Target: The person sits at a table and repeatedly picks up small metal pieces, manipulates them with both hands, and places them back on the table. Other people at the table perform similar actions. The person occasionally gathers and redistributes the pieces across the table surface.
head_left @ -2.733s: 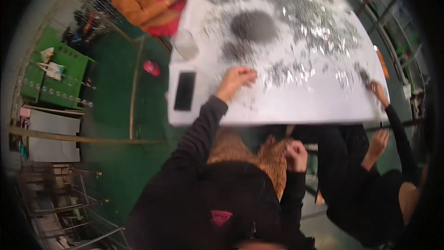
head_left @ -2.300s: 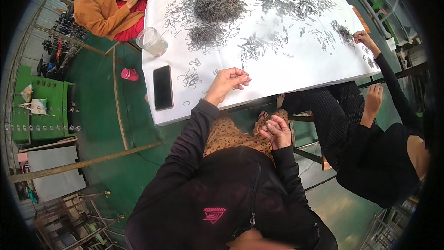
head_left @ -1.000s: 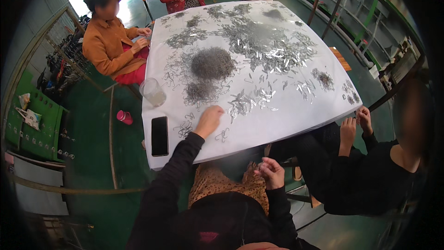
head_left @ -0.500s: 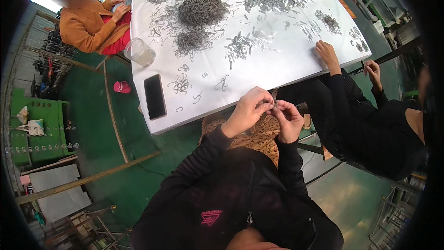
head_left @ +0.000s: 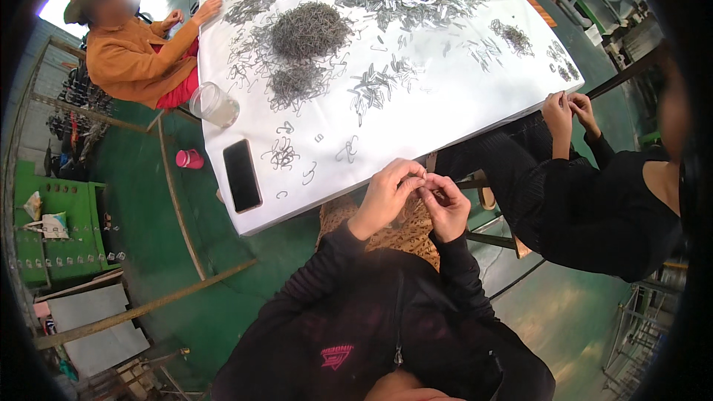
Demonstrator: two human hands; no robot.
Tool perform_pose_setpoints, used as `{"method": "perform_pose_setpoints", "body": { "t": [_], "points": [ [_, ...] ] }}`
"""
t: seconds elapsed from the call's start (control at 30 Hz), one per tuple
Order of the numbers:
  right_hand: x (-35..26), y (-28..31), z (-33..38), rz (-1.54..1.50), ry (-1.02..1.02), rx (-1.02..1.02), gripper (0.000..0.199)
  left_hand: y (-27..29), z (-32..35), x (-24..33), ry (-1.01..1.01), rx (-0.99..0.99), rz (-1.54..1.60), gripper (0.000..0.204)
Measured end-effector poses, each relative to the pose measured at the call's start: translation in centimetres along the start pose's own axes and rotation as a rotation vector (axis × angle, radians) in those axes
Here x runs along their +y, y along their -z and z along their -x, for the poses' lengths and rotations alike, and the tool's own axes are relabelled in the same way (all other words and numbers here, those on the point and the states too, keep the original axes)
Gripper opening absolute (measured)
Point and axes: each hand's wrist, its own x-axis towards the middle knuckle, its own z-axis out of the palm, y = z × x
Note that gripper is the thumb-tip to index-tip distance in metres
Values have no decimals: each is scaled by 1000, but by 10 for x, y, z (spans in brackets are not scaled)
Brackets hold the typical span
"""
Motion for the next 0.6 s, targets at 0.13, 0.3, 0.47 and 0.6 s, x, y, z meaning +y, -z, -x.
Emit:
{"method": "perform_pose_setpoints", "body": {
  "t": [0.13, 0.3, 0.47, 0.6],
  "points": [
    [-6, 6, -14, 152, 118, 13, 28, -4, 5, 3, 59, 73, 172, 7],
    [30, 34, -123, 293, 303, 89, 21, -1, 7, 2, 27, 96, 148, 9],
    [91, 40, -227, 1059, 465, -162, 38, 5, 18, 11, -10, 105, 43, 8],
    [114, 40, -234, 1326, 494, -280, 23, 11, 24, 12, 22, 138, 90, 8]
  ]
}}
